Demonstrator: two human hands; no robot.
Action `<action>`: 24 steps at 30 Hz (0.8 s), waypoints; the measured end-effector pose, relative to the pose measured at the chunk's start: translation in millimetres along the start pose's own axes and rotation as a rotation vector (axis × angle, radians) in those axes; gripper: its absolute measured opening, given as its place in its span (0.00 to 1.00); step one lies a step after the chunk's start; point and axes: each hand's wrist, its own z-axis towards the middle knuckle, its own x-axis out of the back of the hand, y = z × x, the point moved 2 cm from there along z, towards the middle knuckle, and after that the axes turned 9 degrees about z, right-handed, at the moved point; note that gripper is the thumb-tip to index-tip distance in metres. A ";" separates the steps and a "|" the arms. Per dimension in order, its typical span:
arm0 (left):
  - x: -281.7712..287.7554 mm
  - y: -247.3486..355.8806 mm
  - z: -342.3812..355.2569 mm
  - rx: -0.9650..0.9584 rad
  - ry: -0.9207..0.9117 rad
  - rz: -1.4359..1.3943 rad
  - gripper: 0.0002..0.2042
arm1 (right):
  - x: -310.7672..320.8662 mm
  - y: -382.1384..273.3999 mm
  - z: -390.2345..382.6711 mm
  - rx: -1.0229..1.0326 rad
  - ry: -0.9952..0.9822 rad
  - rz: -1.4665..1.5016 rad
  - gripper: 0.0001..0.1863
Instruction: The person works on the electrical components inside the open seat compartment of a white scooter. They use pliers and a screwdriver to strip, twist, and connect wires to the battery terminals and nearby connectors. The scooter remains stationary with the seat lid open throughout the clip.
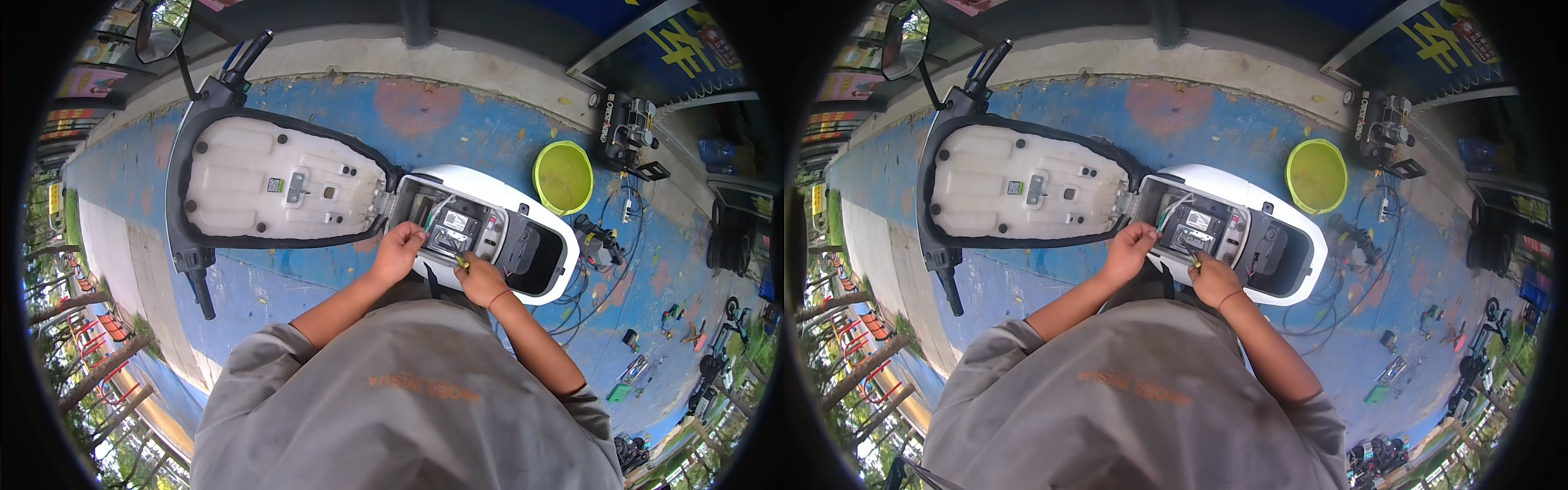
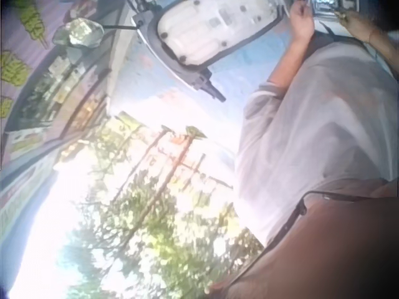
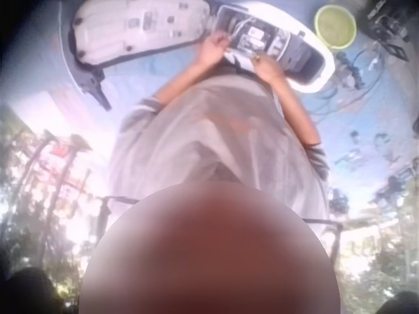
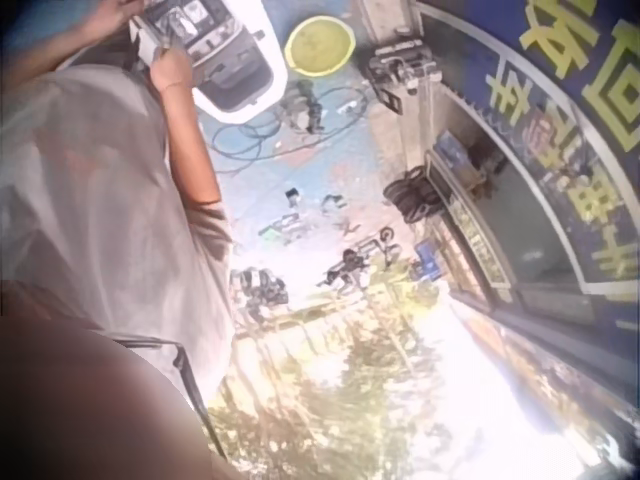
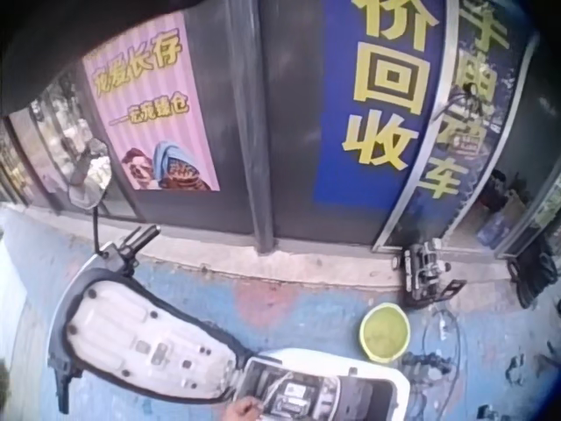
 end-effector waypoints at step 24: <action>-11.6 -23.6 -11.4 0.031 0.031 0.008 0.03 | -24.2 -35.2 16.7 0.195 0.322 -0.422 0.18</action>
